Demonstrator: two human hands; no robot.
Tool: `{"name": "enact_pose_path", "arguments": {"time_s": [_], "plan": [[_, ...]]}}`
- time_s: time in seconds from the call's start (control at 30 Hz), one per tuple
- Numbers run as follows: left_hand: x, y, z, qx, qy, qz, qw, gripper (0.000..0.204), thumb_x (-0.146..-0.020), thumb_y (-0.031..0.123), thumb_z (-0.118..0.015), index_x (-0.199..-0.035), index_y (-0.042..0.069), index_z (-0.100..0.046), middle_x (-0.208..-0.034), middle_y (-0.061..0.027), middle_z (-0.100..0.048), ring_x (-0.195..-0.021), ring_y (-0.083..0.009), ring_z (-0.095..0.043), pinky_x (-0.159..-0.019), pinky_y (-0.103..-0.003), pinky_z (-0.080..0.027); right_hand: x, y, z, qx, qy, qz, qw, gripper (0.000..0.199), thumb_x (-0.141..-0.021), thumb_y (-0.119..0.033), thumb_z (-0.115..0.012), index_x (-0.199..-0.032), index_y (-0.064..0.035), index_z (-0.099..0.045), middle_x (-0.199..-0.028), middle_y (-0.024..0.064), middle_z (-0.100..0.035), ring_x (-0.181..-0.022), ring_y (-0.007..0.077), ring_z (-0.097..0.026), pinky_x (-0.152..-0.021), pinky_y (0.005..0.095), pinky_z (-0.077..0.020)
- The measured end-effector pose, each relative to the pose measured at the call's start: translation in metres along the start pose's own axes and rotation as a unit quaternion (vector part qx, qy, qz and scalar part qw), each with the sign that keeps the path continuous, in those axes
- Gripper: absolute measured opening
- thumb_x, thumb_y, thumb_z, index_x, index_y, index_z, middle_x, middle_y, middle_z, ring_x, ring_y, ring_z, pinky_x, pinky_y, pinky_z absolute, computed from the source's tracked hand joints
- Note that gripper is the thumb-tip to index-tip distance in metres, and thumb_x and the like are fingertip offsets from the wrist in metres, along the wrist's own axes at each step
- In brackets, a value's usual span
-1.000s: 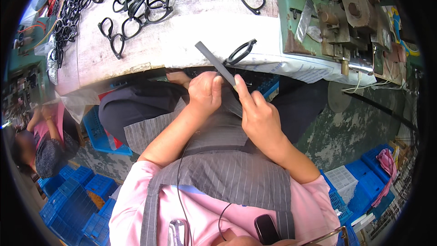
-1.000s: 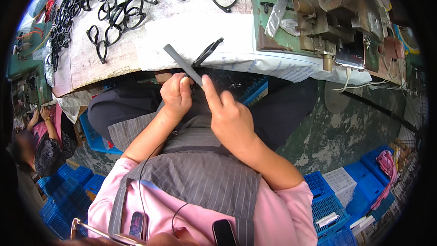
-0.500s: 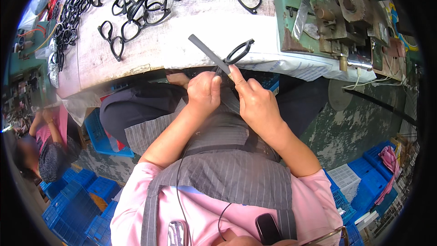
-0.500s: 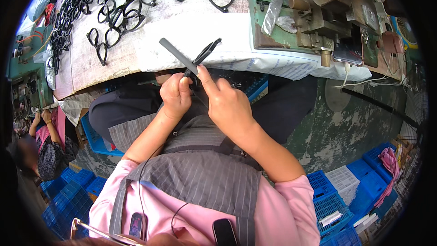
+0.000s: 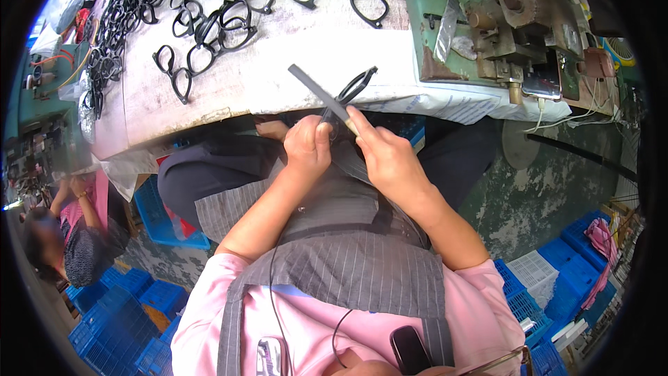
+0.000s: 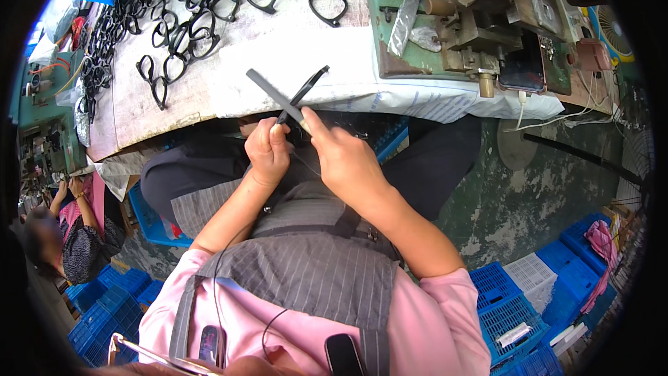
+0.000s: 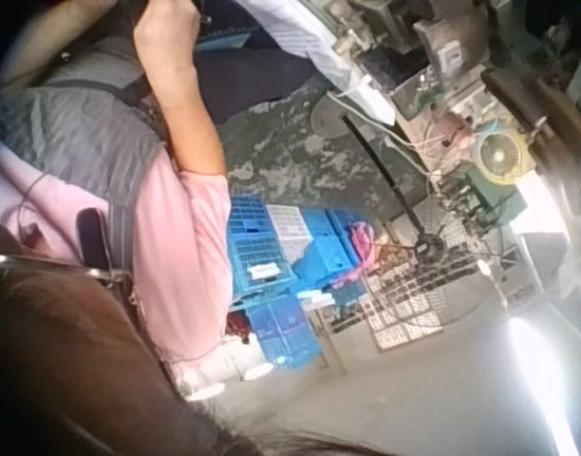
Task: The person files black metal parts at a workbench, holding each part with the left hand and using a metal file with the right hand. The person repeatedly picks up parts, files them, and places them back on the table.
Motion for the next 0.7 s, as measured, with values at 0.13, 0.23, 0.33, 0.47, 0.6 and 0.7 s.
{"name": "enact_pose_path", "arguments": {"time_s": [0.13, 0.23, 0.33, 0.47, 0.6, 0.7], "plan": [[0.008, -0.028, -0.003, 0.141, -0.015, 0.138, 0.980, 0.029, -0.101, 0.025, -0.045, -0.091, 0.001, -0.056, -0.067, -0.0015, -0.053, -0.053, -0.0087, -0.050, -0.050, -0.024, -0.041, 0.016, -0.003, 0.031, -0.103, 0.049, -0.007, 0.993, 0.044, -0.089, -0.002, -0.059, -0.132, -0.0057, -0.052, -0.086, 0.0157, -0.067, -0.068, 0.0275, -0.065, -0.062, 0.0337, -0.0517], [0.017, -0.042, -0.007, 0.253, -0.020, 0.242, 0.936, 0.021, -0.101, 0.022, -0.045, -0.099, 0.002, -0.052, -0.070, -0.0017, -0.049, -0.046, -0.0082, -0.045, -0.051, -0.021, -0.041, 0.020, 0.014, 0.050, -0.230, 0.094, -0.086, 0.965, 0.041, -0.093, -0.001, -0.053, -0.133, -0.0039, -0.051, -0.069, 0.0008, -0.054, -0.062, 0.0050, -0.048, -0.058, 0.0208, -0.0438], [0.009, -0.022, 0.011, 0.145, -0.059, 0.117, 0.981, 0.016, -0.098, 0.017, -0.048, -0.096, 0.002, -0.054, -0.075, -0.0042, -0.054, -0.058, -0.0131, -0.050, -0.061, -0.025, -0.043, 0.022, 0.028, 0.054, -0.305, 0.129, -0.127, 0.935, 0.040, -0.094, -0.004, -0.052, -0.134, -0.0006, -0.049, -0.069, 0.0008, -0.054, -0.059, 0.0057, -0.048, -0.056, 0.0205, -0.0422], [0.003, 0.001, 0.032, 0.013, -0.143, 0.032, 0.989, 0.017, -0.086, 0.019, -0.061, -0.093, 0.005, -0.067, -0.101, -0.0110, -0.057, -0.099, -0.0245, -0.049, -0.088, -0.036, -0.037, 0.024, 0.032, 0.040, -0.320, 0.103, -0.144, 0.931, 0.040, -0.095, -0.006, -0.051, -0.134, 0.0016, -0.048, -0.069, 0.0010, -0.053, -0.060, 0.0058, -0.048, -0.056, 0.0203, -0.0413], [-0.017, -0.001, 0.053, -0.011, -0.080, 0.076, 0.994, 0.020, -0.078, 0.011, -0.067, -0.098, 0.007, -0.067, -0.105, -0.0112, -0.057, -0.102, -0.0285, -0.051, -0.087, -0.038, -0.044, 0.027, 0.026, 0.030, -0.314, 0.084, -0.128, 0.937, 0.039, -0.094, -0.004, -0.049, -0.133, 0.0011, -0.049, -0.069, 0.0010, -0.052, -0.061, 0.0061, -0.048, -0.058, 0.0208, -0.0419], [-0.051, -0.023, 0.097, -0.116, 0.025, 0.077, 0.990, 0.010, -0.083, 0.007, -0.064, -0.093, 0.004, -0.064, -0.095, -0.0132, -0.059, -0.088, -0.0307, -0.058, -0.078, -0.037, -0.048, 0.030, 0.027, 0.029, -0.278, 0.076, -0.124, 0.949, 0.040, -0.094, -0.003, -0.049, -0.133, 0.0001, -0.050, -0.069, 0.0011, -0.053, -0.061, 0.0063, -0.048, -0.058, 0.0212, -0.0427]]}}
Point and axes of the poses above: each hand's wrist, its own x-axis away from the middle knuckle, its own z-axis out of the back of the hand, y = z × x, the point moved 8 cm from there along -x, towards the middle knuckle
